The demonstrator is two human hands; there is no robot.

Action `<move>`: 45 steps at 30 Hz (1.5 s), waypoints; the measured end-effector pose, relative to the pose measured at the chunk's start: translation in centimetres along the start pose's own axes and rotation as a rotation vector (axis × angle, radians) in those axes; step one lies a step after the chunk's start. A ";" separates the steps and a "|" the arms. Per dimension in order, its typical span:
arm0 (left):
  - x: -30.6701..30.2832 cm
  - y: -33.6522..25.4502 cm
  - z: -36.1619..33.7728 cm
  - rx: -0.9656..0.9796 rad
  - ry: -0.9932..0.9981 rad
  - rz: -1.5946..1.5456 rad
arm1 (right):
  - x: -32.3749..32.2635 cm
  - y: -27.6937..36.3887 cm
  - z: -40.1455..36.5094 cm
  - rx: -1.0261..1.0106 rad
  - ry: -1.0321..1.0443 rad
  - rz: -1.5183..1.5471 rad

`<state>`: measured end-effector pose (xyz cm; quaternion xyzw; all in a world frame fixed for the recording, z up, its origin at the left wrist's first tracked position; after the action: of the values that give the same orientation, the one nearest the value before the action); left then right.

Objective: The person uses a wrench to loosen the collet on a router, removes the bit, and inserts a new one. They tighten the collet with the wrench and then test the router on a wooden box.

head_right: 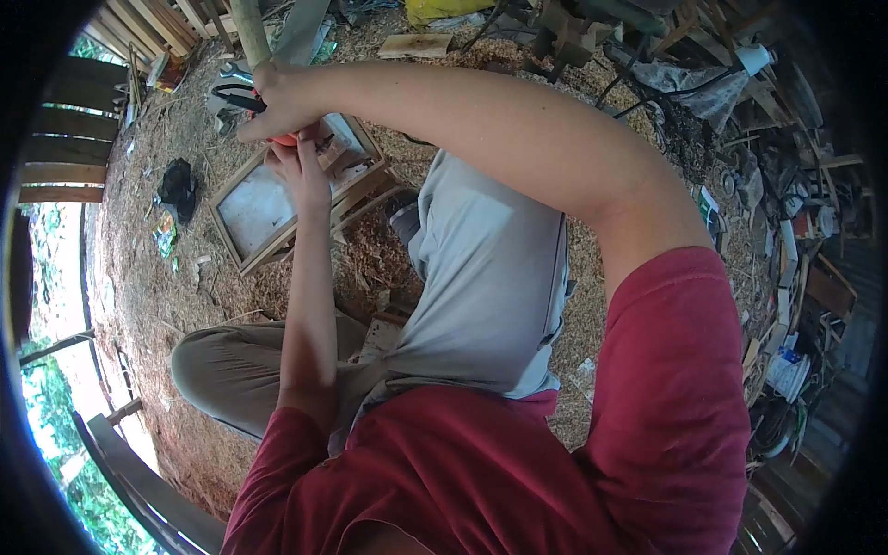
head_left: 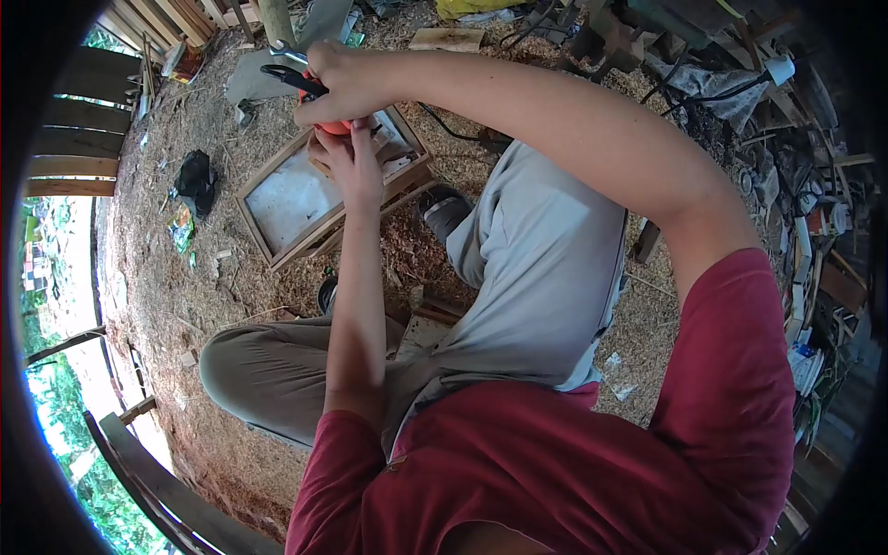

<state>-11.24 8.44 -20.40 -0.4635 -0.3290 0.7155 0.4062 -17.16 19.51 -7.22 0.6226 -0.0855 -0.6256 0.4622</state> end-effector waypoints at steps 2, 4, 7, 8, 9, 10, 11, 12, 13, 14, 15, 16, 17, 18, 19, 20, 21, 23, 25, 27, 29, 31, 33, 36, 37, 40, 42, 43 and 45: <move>0.0 -0.6 0.1 -0.022 0.019 0.059 | -0.2 0.1 0.1 0.044 0.111 0.014; -0.3 -0.7 0.3 -0.079 0.046 0.083 | -0.4 0.2 0.0 0.052 0.185 0.058; -0.5 -1.0 0.4 -0.096 0.031 0.111 | -0.4 -0.1 0.2 0.030 0.195 0.132; -0.4 -0.4 0.5 -0.106 0.029 0.083 | 0.1 -0.6 0.8 0.035 0.170 0.141; -0.3 0.8 0.6 -0.117 0.026 0.056 | 0.4 -1.1 1.2 0.040 0.145 0.151; -0.2 1.7 0.8 -0.129 0.024 0.029 | 0.3 -1.2 1.3 0.067 0.157 0.169; 0.0 2.6 1.1 -0.144 0.018 -0.030 | 0.4 -1.4 1.4 0.095 0.169 0.188; 0.1 2.9 1.4 -0.159 0.011 -0.089 | 0.2 -1.2 1.4 0.122 0.183 0.207; 0.2 3.1 1.5 -0.173 0.003 -0.148 | -0.1 -1.2 1.4 0.144 0.249 0.221; 0.2 3.3 1.6 -0.188 0.007 -0.167 | -0.5 -1.1 1.5 0.166 0.315 0.235; 0.1 3.0 1.8 -0.204 0.012 -0.185 | -0.7 -1.3 1.5 0.188 0.380 0.249; 0.2 2.7 1.8 -0.220 0.019 -0.204 | -0.7 -1.7 1.7 0.197 0.380 0.252; 0.2 2.8 1.8 -0.226 0.005 -0.162 | -0.7 -1.9 2.0 0.207 0.379 0.256; 0.3 2.9 1.7 -0.231 -0.009 -0.121 | -0.5 -2.1 2.2 0.217 0.378 0.259; 0.4 2.9 1.8 -0.236 -0.023 -0.081 | -0.2 -2.1 2.4 0.176 0.290 0.251; 0.9 2.9 1.8 -0.223 -0.016 -0.117 | 0.1 -2.5 2.1 0.146 0.193 0.245; 0.8 2.6 1.9 -0.213 -0.017 -0.152 | 0.2 -2.4 2.0 0.111 0.102 0.237; 0.6 2.0 1.8 -0.209 -0.022 -0.174 | 0.3 -2.6 1.9 0.142 0.098 0.257; 0.4 1.7 1.6 -0.204 -0.010 -0.128 | 0.3 -2.7 1.8 0.217 0.142 0.301; 0.3 1.2 1.6 -0.191 -0.018 -0.113 | 0.4 -2.8 1.9 0.200 0.149 0.369; 0.4 0.5 1.4 -0.175 -0.041 -0.130 | 0.5 -3.2 2.2 0.182 0.183 0.494; 0.6 0.6 1.8 -0.140 -0.051 -0.128 | -0.1 -3.3 2.3 0.163 0.243 0.672; 0.8 0.6 2.1 -0.137 -0.033 -0.106 | -1.6 -4.2 1.8 0.319 -0.016 0.677; 0.6 -1.6 1.7 -0.189 0.009 -0.026 | -4.1 -5.8 -0.2 0.489 -0.206 0.916; 0.8 -2.1 1.6 -0.204 0.002 0.005 | -4.4 -7.9 -0.6 0.419 -0.221 0.883; 1.5 -1.8 1.4 -0.168 -0.009 -0.002 | -4.0 -11.5 -6.2 0.501 -0.189 0.800; 1.9 -1.2 1.3 -0.116 0.000 -0.007 | -1.4 -11.8 -10.5 0.554 -0.083 0.821; 2.0 -1.4 1.3 -0.105 -0.003 0.006 | 0.5 -11.7 -11.8 0.598 -0.102 0.840; 1.9 -2.2 1.3 -0.082 -0.003 0.038 | 4.3 -11.9 -13.6 0.607 -0.111 0.870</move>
<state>-12.28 11.05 -18.83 -0.4850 -0.3499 0.7097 0.3724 -10.22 29.56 -21.17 0.6012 -0.5374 -0.3552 0.4729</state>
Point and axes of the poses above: each hand's wrist, its own z-axis towards the middle knuckle, its own x-axis out of the palm, y = z × x, the point moved 3 cm from there along z, towards the middle knuckle, and after that the axes turned 4 degrees about y, right-handed, at the moved point
